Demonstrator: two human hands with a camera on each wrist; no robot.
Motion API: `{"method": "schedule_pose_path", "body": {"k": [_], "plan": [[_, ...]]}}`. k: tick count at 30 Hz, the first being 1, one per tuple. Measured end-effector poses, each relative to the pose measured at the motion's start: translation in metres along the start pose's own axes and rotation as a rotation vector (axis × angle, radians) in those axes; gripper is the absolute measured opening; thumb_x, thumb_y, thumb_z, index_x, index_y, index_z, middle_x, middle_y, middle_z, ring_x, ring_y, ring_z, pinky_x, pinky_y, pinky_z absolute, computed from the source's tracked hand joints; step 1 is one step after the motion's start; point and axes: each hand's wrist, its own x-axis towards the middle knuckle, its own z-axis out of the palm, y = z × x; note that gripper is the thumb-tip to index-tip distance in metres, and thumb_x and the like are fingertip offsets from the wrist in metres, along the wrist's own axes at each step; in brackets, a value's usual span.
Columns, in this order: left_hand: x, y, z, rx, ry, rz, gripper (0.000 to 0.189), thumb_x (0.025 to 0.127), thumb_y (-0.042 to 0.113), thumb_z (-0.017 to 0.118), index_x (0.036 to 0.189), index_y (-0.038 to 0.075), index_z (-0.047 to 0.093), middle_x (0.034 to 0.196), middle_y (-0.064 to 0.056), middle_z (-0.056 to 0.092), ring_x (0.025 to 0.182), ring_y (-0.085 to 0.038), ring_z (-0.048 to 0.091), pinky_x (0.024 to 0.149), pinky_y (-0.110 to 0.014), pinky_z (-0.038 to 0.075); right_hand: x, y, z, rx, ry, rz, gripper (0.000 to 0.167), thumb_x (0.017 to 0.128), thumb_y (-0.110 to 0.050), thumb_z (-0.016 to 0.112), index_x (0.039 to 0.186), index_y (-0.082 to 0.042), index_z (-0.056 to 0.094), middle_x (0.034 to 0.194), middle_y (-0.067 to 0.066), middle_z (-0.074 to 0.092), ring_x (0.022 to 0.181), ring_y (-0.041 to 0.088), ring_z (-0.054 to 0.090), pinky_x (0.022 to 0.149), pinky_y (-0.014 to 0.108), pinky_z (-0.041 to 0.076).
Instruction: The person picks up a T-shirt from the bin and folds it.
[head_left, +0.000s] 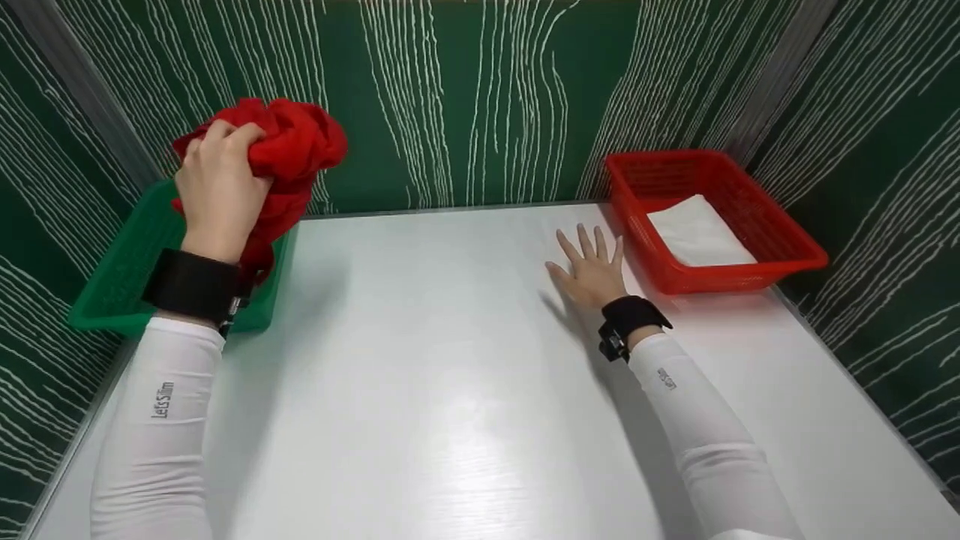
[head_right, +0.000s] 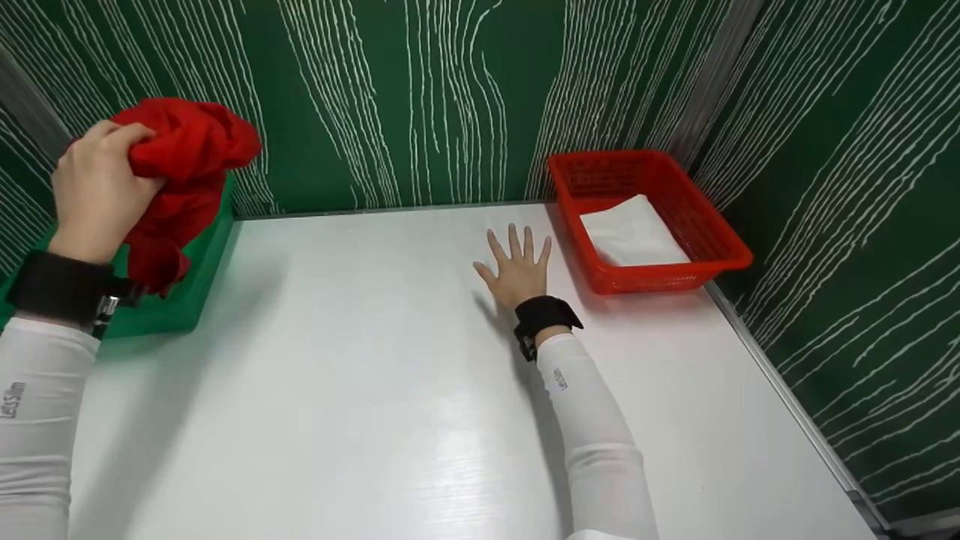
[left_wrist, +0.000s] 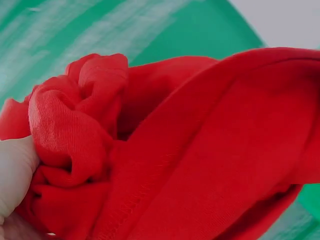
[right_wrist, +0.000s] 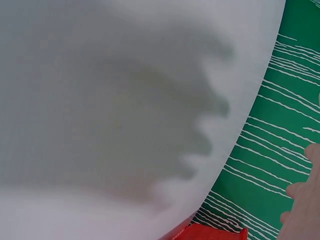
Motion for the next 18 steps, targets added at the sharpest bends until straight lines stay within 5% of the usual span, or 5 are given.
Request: {"method": "schedule_pose_path", "body": {"k": [4, 8, 12, 18], "plan": [[-0.008, 0.037, -0.007, -0.055, -0.002, 0.062, 0.042, 0.095, 0.006, 0.073, 0.137, 0.006, 0.068, 0.134, -0.025, 0.064, 0.116, -0.050, 0.062, 0.101, -0.071, 0.052, 0.000, 0.001, -0.001, -0.006, 0.004, 0.002, 0.069, 0.113, -0.050, 0.038, 0.171, -0.017, 0.023, 0.177, 0.022, 0.011, 0.163, 0.046, -0.003, 0.124, 0.072, -0.009], [-0.025, 0.064, 0.005, -0.117, -0.067, 0.138, 0.038, 0.095, 0.006, 0.074, 0.133, 0.007, 0.071, 0.131, -0.022, 0.067, 0.113, -0.046, 0.065, 0.096, -0.068, 0.056, -0.001, 0.003, 0.002, -0.020, 0.008, -0.003, 0.069, 0.113, -0.050, 0.038, 0.171, -0.017, 0.023, 0.177, 0.023, 0.013, 0.163, 0.047, -0.001, 0.124, 0.073, -0.006], [-0.054, 0.078, 0.042, -0.192, -0.222, 0.205, 0.036, 0.093, 0.003, 0.075, 0.129, 0.006, 0.072, 0.124, -0.019, 0.069, 0.108, -0.042, 0.068, 0.090, -0.062, 0.058, -0.001, 0.004, 0.003, -0.024, -0.007, -0.001, 0.070, 0.113, -0.051, 0.038, 0.172, -0.017, 0.021, 0.177, 0.023, 0.011, 0.163, 0.047, -0.002, 0.124, 0.073, -0.007], [-0.112, 0.086, 0.114, -0.244, -0.437, 0.294, 0.043, 0.086, 0.005, 0.083, 0.127, 0.005, 0.073, 0.120, -0.016, 0.072, 0.105, -0.037, 0.071, 0.088, -0.058, 0.061, -0.001, 0.005, 0.004, -0.017, -0.034, 0.007, 0.071, 0.113, -0.052, 0.037, 0.172, -0.017, 0.020, 0.178, 0.022, 0.007, 0.163, 0.047, -0.003, 0.124, 0.072, -0.011]]}}
